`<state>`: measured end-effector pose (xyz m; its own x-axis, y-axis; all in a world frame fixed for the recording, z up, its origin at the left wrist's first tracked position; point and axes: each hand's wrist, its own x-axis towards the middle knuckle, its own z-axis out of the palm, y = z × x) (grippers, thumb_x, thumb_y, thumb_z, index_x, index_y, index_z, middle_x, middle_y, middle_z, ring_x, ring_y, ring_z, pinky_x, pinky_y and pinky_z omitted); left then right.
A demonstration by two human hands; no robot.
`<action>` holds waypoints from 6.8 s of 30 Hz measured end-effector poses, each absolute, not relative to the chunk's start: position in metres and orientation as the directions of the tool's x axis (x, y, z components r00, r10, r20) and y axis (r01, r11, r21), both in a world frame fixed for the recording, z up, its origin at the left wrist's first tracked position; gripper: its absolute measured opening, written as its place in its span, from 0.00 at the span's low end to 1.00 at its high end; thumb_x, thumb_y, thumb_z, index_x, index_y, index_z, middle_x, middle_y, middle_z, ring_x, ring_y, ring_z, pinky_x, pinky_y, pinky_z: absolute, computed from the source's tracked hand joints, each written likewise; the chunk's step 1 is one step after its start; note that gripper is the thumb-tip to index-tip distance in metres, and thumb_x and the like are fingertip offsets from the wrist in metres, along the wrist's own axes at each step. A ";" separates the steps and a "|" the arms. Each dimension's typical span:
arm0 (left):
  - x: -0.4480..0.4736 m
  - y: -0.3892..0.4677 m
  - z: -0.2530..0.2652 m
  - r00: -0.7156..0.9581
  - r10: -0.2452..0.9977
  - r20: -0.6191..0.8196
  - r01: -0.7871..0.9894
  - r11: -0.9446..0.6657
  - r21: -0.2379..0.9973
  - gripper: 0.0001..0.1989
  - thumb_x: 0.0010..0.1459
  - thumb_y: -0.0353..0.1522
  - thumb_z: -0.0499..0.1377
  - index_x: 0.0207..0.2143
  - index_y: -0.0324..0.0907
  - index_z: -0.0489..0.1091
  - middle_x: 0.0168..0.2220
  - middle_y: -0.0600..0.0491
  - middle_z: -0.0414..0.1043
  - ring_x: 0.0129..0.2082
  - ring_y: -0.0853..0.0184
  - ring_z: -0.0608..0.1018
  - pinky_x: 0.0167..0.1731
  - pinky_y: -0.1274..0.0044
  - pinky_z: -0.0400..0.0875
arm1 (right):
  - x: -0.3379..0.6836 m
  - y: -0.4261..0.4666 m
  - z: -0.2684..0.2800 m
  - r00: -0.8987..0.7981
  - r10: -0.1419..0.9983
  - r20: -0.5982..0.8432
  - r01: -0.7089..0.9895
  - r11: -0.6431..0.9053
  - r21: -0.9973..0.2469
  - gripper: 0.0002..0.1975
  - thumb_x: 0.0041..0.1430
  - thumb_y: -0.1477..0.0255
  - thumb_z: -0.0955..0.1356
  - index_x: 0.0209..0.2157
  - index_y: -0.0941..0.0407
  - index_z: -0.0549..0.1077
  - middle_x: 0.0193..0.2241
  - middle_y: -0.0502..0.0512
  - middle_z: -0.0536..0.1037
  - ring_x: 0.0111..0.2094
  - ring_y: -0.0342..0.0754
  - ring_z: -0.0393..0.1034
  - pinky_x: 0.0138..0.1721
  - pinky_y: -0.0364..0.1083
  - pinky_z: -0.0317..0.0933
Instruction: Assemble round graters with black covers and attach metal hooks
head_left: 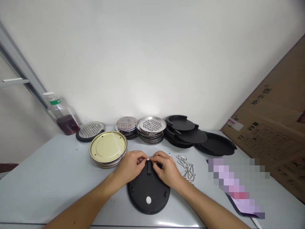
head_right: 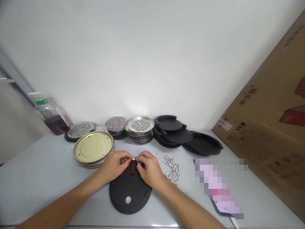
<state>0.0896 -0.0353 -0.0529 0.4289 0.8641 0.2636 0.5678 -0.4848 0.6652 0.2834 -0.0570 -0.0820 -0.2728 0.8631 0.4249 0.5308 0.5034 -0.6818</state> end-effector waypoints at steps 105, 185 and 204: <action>0.097 -0.052 -0.067 0.515 0.759 0.399 0.697 -0.642 0.320 0.10 0.62 0.23 0.56 0.35 0.42 0.76 0.31 0.51 0.78 0.35 0.63 0.76 0.37 0.72 0.71 | 0.276 -0.069 -0.086 -0.268 0.839 0.474 0.716 0.503 -0.484 0.12 0.57 0.84 0.65 0.35 0.56 0.79 0.28 0.55 0.73 0.33 0.50 0.66 0.35 0.47 0.63; 0.093 -0.042 -0.061 0.619 0.762 0.192 0.480 -0.560 0.675 0.28 0.43 0.36 0.74 0.47 0.44 0.70 0.45 0.50 0.72 0.49 0.57 0.71 0.51 0.68 0.67 | 0.299 -0.047 -0.062 -0.254 0.960 0.122 0.607 0.256 -0.752 0.07 0.45 0.80 0.65 0.27 0.57 0.75 0.22 0.48 0.76 0.24 0.43 0.66 0.28 0.41 0.56; 0.094 -0.041 -0.061 0.621 0.761 0.187 0.478 -0.558 0.679 0.29 0.44 0.37 0.74 0.48 0.43 0.71 0.47 0.49 0.71 0.51 0.57 0.71 0.53 0.67 0.67 | 0.301 -0.045 -0.062 -0.249 0.963 0.103 0.593 0.235 -0.770 0.07 0.45 0.79 0.65 0.27 0.57 0.74 0.23 0.49 0.76 0.24 0.43 0.66 0.27 0.41 0.56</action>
<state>0.0940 -0.0411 -0.0610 0.6214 0.7607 0.1874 0.4778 -0.5576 0.6789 0.3010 -0.0449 -0.0619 -0.2487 0.9631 0.1026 0.5925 0.2351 -0.7705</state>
